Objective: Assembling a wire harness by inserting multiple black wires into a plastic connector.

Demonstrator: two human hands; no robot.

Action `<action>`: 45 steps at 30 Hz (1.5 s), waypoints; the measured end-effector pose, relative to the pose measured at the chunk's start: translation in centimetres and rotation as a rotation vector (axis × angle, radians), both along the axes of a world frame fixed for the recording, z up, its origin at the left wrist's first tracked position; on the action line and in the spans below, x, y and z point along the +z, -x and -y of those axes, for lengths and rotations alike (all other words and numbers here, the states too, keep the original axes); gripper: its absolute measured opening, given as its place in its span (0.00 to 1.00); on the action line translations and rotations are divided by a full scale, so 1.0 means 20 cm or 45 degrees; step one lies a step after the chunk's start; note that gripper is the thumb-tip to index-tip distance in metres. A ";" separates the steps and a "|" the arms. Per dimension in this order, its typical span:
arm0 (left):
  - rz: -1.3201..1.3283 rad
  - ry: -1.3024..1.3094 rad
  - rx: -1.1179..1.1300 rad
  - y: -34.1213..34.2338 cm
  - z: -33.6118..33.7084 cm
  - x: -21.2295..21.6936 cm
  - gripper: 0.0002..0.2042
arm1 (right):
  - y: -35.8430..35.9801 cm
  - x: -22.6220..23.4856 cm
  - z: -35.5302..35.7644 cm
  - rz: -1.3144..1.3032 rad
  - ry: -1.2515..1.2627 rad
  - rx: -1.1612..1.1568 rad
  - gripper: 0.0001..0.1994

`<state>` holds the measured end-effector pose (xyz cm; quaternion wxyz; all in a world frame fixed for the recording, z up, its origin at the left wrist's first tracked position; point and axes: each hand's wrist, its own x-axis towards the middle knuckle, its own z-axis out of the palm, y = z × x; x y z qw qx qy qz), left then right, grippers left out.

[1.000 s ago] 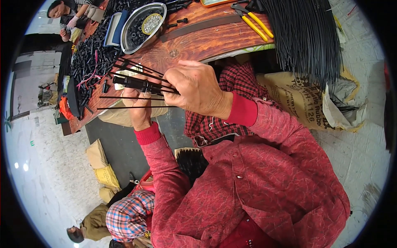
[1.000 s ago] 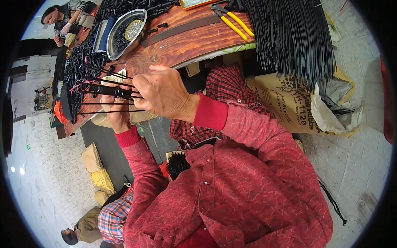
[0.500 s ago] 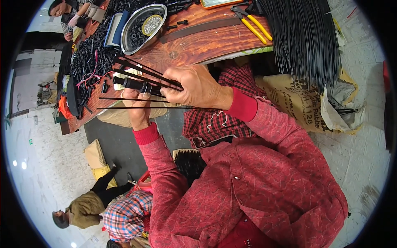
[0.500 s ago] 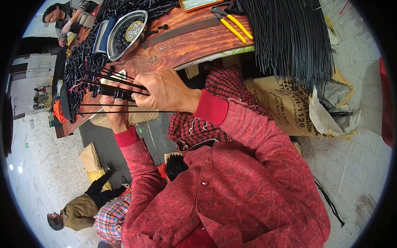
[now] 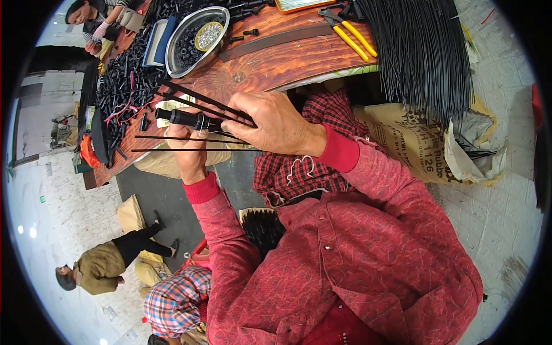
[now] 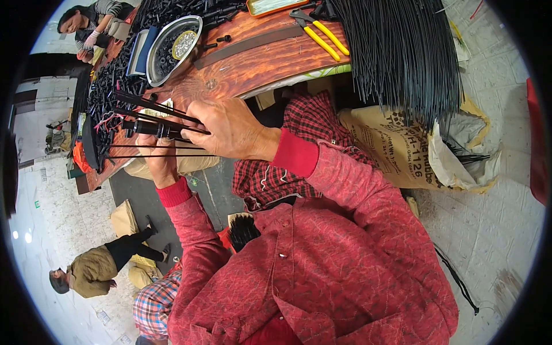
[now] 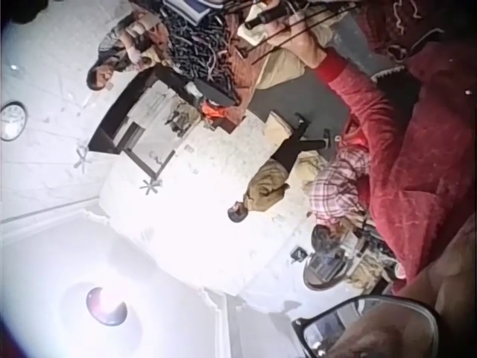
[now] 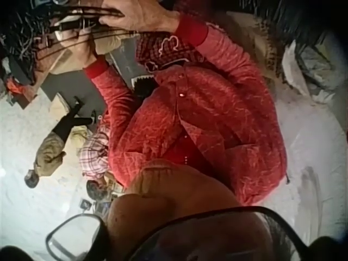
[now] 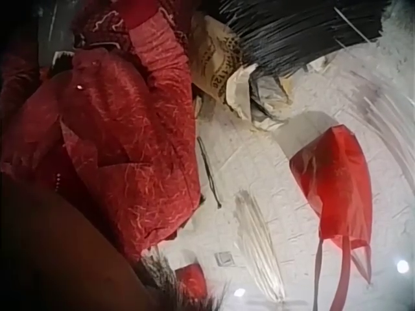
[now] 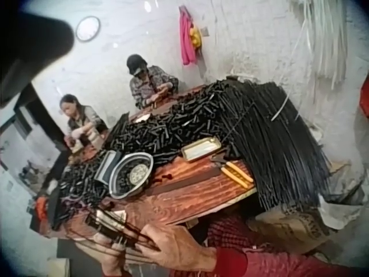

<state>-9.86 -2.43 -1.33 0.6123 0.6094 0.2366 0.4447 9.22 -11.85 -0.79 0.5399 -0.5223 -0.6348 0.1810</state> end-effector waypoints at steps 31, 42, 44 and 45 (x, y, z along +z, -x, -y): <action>0.050 0.017 -0.040 -0.01 0.00 0.00 0.20 | 0.02 0.03 0.02 -0.150 0.053 -0.029 0.11; 0.052 -0.049 -0.054 -0.03 0.00 0.01 0.18 | 0.01 0.04 0.02 -0.163 0.132 -0.009 0.12; 0.017 -0.062 -0.090 0.01 -0.04 -0.03 0.20 | 0.00 0.03 0.01 -0.176 0.115 0.046 0.12; -0.019 -0.075 -0.124 0.03 -0.05 -0.04 0.23 | 0.00 0.03 0.01 -0.176 0.114 0.048 0.12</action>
